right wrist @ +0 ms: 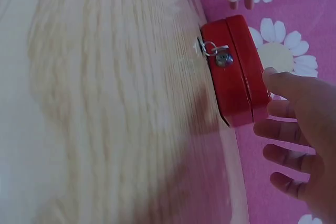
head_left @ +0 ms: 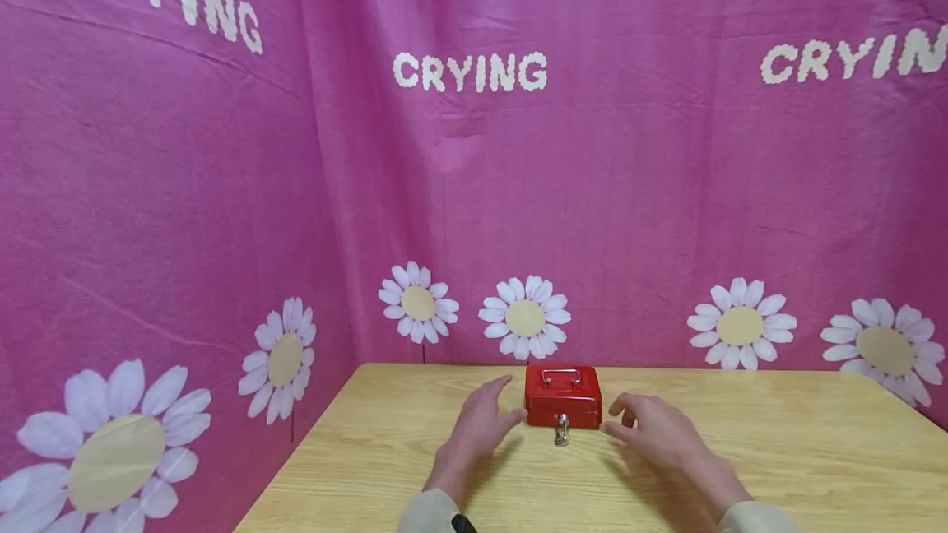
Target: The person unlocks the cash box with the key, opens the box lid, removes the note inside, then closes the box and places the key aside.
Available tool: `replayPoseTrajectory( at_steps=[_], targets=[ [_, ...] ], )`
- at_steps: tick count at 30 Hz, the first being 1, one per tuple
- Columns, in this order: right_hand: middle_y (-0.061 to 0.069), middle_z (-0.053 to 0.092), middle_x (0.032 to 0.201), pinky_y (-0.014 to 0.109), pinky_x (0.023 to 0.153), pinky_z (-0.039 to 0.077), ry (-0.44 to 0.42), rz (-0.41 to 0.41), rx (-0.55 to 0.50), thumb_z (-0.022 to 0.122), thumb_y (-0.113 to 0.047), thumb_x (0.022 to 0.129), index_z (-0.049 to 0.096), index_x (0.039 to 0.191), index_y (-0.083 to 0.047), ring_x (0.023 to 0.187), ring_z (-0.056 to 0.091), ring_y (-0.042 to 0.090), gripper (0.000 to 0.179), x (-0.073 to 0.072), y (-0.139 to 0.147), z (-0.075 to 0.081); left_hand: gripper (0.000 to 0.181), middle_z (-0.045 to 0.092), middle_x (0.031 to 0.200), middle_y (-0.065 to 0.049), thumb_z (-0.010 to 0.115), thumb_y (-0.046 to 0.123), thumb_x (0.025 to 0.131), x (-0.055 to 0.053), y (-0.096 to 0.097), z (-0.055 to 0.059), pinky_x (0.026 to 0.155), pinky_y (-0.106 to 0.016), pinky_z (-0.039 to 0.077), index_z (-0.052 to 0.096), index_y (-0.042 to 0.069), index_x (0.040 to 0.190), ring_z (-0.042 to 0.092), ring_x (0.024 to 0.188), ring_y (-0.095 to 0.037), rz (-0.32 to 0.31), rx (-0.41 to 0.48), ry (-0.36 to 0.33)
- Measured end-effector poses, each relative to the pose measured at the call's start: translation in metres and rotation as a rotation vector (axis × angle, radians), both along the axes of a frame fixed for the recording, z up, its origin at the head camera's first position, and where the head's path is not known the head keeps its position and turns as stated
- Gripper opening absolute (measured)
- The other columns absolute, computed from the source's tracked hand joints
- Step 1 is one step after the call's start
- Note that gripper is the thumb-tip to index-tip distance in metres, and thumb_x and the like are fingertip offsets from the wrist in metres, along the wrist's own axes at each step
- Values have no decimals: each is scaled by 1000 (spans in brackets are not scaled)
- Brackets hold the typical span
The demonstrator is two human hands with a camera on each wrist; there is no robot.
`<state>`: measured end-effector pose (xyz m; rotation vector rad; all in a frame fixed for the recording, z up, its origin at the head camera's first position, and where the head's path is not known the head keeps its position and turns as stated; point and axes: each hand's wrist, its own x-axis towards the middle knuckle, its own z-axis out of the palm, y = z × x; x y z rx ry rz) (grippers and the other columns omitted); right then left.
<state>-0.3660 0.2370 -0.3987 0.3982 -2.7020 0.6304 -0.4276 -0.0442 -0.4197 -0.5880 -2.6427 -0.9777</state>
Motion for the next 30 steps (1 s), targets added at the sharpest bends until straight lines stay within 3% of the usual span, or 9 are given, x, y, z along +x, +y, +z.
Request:
replayPoseTrajectory(
  at_steps=[9, 21, 30],
  targets=[
    [-6, 59, 74, 30, 57, 41, -59, 1, -58, 74, -37, 85, 68, 94, -18, 67, 50, 10, 21, -3, -23, -4, 60, 48, 150, -9, 66, 32, 93, 4, 3, 2, 114, -54, 37, 46, 15, 148, 42, 140, -32, 43, 81, -58],
    [-8, 60, 72, 27, 60, 42, -87, -25, -110, 74, -30, 86, 67, 88, -18, 66, 50, 7, 15, -8, -35, -10, 61, 50, 149, -6, 67, 33, 93, -1, 29, 2, 112, -55, 40, 47, 16, 148, 45, 138, -31, 16, 119, -87],
    [-7, 62, 72, 27, 63, 44, -122, 10, -187, 74, -27, 86, 67, 86, -16, 67, 53, 9, 12, -9, -45, -11, 60, 49, 150, -8, 66, 31, 94, 1, 31, 0, 113, -54, 39, 46, 14, 148, 44, 139, -31, 12, 145, -121]
  ],
)
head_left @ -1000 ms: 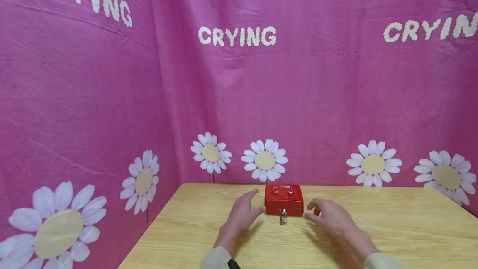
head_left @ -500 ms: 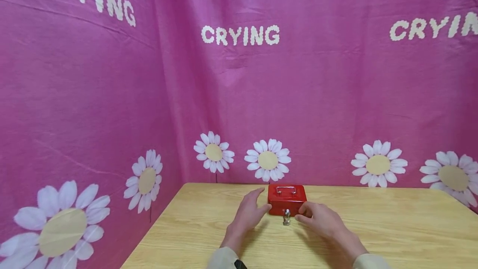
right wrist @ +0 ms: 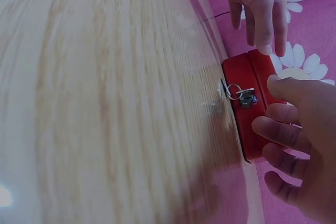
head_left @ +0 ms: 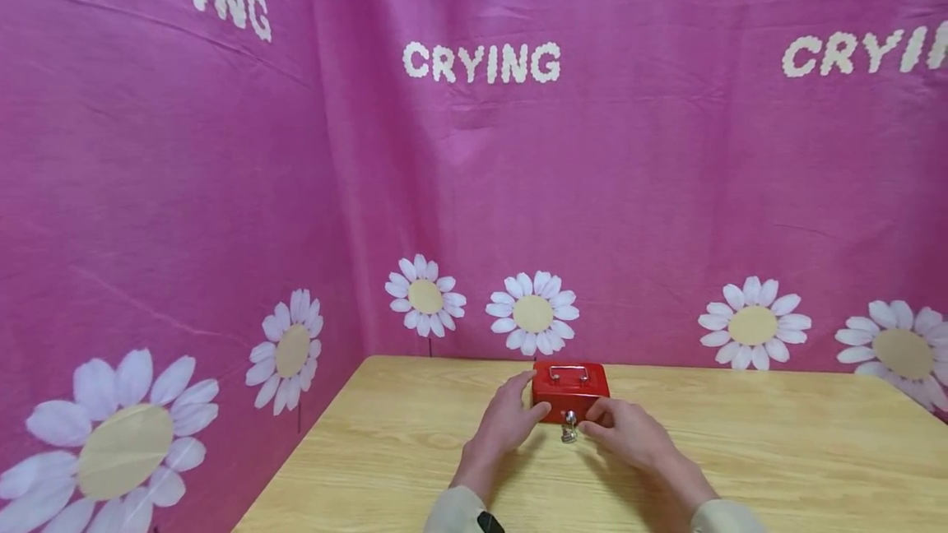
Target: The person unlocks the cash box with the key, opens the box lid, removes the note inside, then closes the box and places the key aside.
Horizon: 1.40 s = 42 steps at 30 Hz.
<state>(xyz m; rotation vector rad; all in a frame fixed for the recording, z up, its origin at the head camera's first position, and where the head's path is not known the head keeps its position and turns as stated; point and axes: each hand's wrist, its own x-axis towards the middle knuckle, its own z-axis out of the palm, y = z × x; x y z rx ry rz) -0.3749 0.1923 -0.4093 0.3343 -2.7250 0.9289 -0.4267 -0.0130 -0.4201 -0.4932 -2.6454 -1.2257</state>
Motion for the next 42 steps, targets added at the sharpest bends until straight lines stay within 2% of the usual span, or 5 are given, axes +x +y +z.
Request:
replayPoseTrajectory(
  at_steps=[11, 19, 27, 37, 42],
  targets=[
    [-8, 64, 74, 29, 61, 43, 3, -25, -8, 74, -28, 86, 67, 86, -20, 69, 53, 8, 10, -1, -8, 0, 56, 51, 149, -8, 66, 27, 95, 1, 3, -3, 113, -56, 37, 50, 11, 146, 44, 140, -32, -8, 36, -25],
    [-5, 62, 72, 29, 59, 42, 3, -63, -20, 73, -24, 86, 69, 88, -16, 68, 53, 10, 10, -2, -11, -1, 53, 49, 151, -12, 65, 24, 95, 1, 3, -3, 115, -52, 36, 51, 12, 145, 43, 141, -32, -47, 2, 23],
    [-5, 62, 72, 29, 59, 42, -23, -74, -31, 74, -24, 84, 68, 88, -15, 67, 54, 10, 11, -6, -14, -5, 54, 50, 150, -11, 66, 21, 93, -2, 2, -8, 114, -51, 38, 51, 13, 145, 46, 140, -31, -25, -35, 39],
    [-7, 64, 74, 28, 58, 41, -24, -94, -15, 75, -27, 84, 69, 84, -16, 67, 53, 9, 13, -11, -16, -7, 50, 55, 146, -8, 65, 20, 95, -3, 7, -5, 110, -52, 42, 54, 18, 144, 51, 135, -31, 38, -19, -10],
    [-6, 64, 73, 29, 58, 40, -23, -105, -17, 76, -29, 84, 69, 83, -16, 66, 53, 10, 15, -10, -16, -7, 46, 56, 145, -11, 62, 13, 96, -4, 7, -4, 109, -52, 43, 56, 16, 142, 53, 133, -33, 49, -3, 18]
  ],
)
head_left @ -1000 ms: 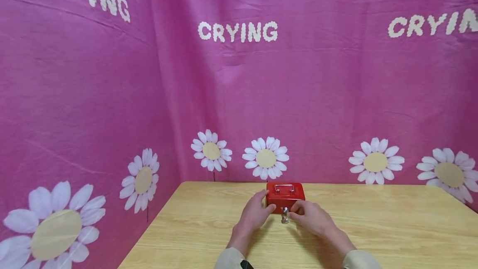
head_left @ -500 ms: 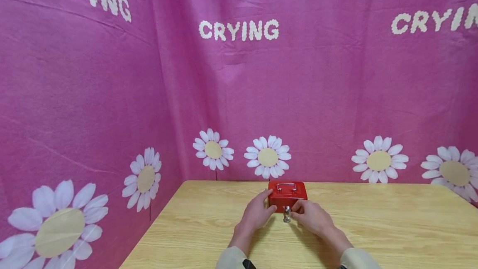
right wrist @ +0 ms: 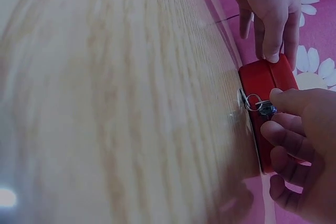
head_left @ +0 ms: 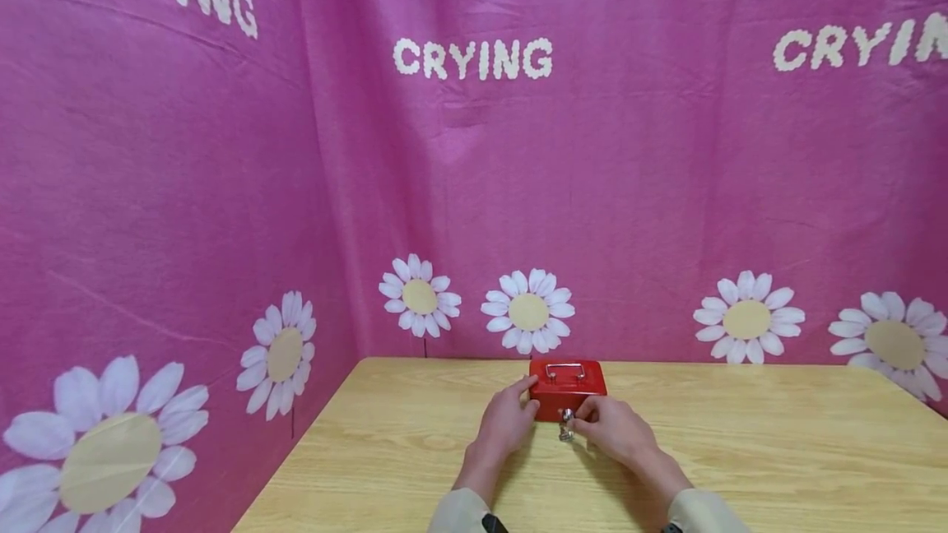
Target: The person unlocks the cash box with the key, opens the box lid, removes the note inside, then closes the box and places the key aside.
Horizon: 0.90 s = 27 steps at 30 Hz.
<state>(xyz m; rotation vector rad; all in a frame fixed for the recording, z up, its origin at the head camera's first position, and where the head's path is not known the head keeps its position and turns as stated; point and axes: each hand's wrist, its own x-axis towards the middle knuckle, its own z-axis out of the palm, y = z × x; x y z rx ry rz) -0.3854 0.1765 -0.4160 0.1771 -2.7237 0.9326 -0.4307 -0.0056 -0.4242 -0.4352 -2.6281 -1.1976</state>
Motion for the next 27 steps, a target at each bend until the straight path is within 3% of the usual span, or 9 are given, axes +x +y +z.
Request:
replayPoseTrajectory(
  at_steps=[7, 14, 19, 27],
  targets=[
    [-6, 64, 71, 28, 57, 40, 1, -1, -4, 76, -28, 83, 69, 82, -17, 64, 53, 10, 14, 0, 1, 0, 45, 61, 139, -11, 63, 13, 95, -1, 1, -2, 105, -49, 47, 58, 15, 140, 59, 126, -29, 1, -4, 35],
    [-6, 62, 67, 28, 54, 38, -6, -3, -15, 77, -26, 83, 70, 79, -15, 62, 51, 11, 13, -4, -9, -7, 49, 57, 144, -9, 64, 14, 95, 1, -6, -8, 109, -53, 43, 55, 19, 143, 55, 130, -29, 0, 39, -26],
    [-5, 60, 62, 27, 52, 35, -39, 10, -56, 74, -23, 85, 69, 77, -15, 57, 50, 11, 12, -7, -19, -14, 50, 58, 143, -10, 64, 11, 94, 4, -13, -12, 109, -56, 42, 55, 18, 143, 52, 133, -34, 2, 49, -23],
    [-5, 60, 63, 27, 52, 34, -49, -20, -61, 73, -21, 85, 69, 75, -15, 58, 49, 12, 12, -6, -11, -8, 54, 56, 145, -9, 63, 10, 93, 2, -3, -9, 108, -53, 43, 52, 18, 145, 55, 127, -29, -36, 57, -21]
  ],
)
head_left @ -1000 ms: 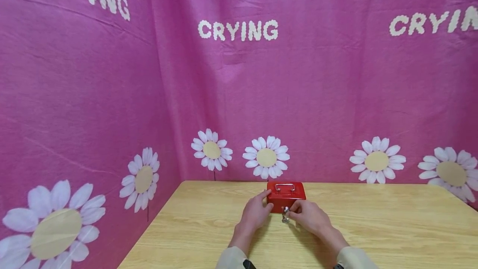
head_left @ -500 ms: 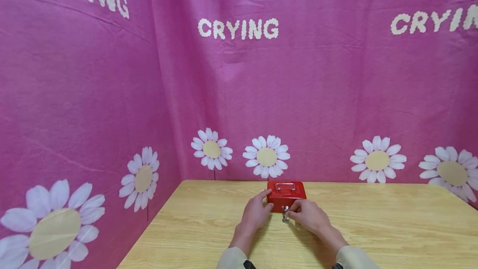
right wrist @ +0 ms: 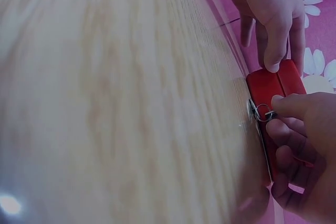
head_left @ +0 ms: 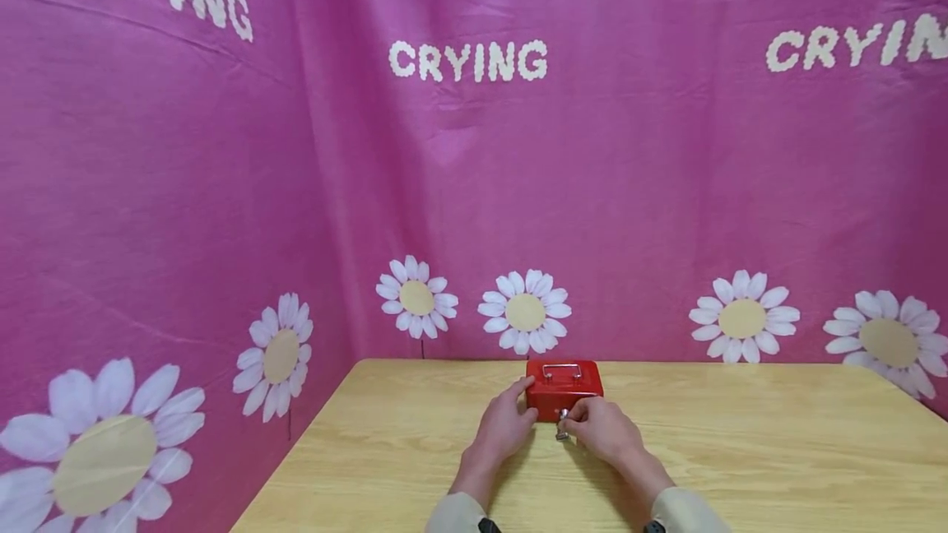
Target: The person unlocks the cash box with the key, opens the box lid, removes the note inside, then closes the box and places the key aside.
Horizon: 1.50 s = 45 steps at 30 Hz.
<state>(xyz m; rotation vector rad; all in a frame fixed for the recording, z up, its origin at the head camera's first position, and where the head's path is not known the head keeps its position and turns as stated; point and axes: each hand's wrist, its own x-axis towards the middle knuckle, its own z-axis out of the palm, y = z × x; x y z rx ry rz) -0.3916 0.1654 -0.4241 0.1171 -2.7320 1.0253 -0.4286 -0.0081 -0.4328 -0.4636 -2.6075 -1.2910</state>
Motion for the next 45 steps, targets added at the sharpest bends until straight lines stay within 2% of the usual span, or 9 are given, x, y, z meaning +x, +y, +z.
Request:
replayPoseTrajectory(
  at_steps=[5, 11, 21, 27, 32, 38, 45],
  targets=[
    [-4, 60, 63, 27, 53, 34, -7, -3, 4, 73, -21, 86, 69, 75, -14, 58, 48, 13, 13, 1, 5, 2, 55, 54, 147, -8, 63, 10, 93, -1, 5, 2, 106, -50, 45, 51, 19, 146, 56, 120, -23, 4, -1, -17],
    [-3, 59, 61, 25, 52, 33, -6, -1, -8, 72, -19, 87, 69, 74, -12, 56, 48, 12, 14, 0, 4, 1, 56, 52, 149, -7, 62, 10, 94, 0, 6, 2, 110, -54, 42, 50, 21, 147, 53, 128, -26, 11, 7, -50],
    [-2, 55, 54, 21, 48, 30, 12, 19, -57, 71, -14, 87, 69, 70, -9, 51, 44, 10, 17, 0, 0, -3, 58, 53, 147, -9, 63, 7, 92, 1, 4, 0, 111, -58, 39, 49, 19, 147, 48, 137, -34, 13, 9, -38],
    [-3, 52, 51, 21, 46, 27, -4, 22, -94, 70, -14, 87, 68, 67, -9, 49, 41, 9, 21, -3, 0, -7, 58, 51, 149, -8, 62, 6, 93, 2, 3, -2, 112, -59, 37, 48, 20, 148, 45, 139, -35, 16, 20, -48],
    [-2, 51, 51, 20, 43, 29, -59, 12, -153, 68, -14, 89, 68, 69, -8, 46, 39, 9, 21, -4, 2, -6, 59, 51, 150, -8, 62, 7, 93, 1, 3, -1, 112, -58, 38, 48, 21, 148, 46, 139, -33, 13, 26, -49],
    [-1, 49, 53, 18, 39, 29, -148, 1, -260, 64, -10, 92, 68, 75, -4, 42, 35, 8, 18, 1, 1, -2, 58, 53, 148, -9, 62, 6, 92, 1, 3, 0, 111, -54, 40, 49, 19, 148, 51, 133, -29, 4, 31, -36],
    [0, 49, 54, 19, 38, 29, -194, -2, -325, 65, -11, 92, 67, 77, -3, 41, 33, 7, 17, 6, 0, 1, 59, 53, 148, -10, 63, 5, 92, 3, 2, 0, 111, -58, 38, 49, 18, 148, 48, 137, -34, 3, 29, -35]
  ],
)
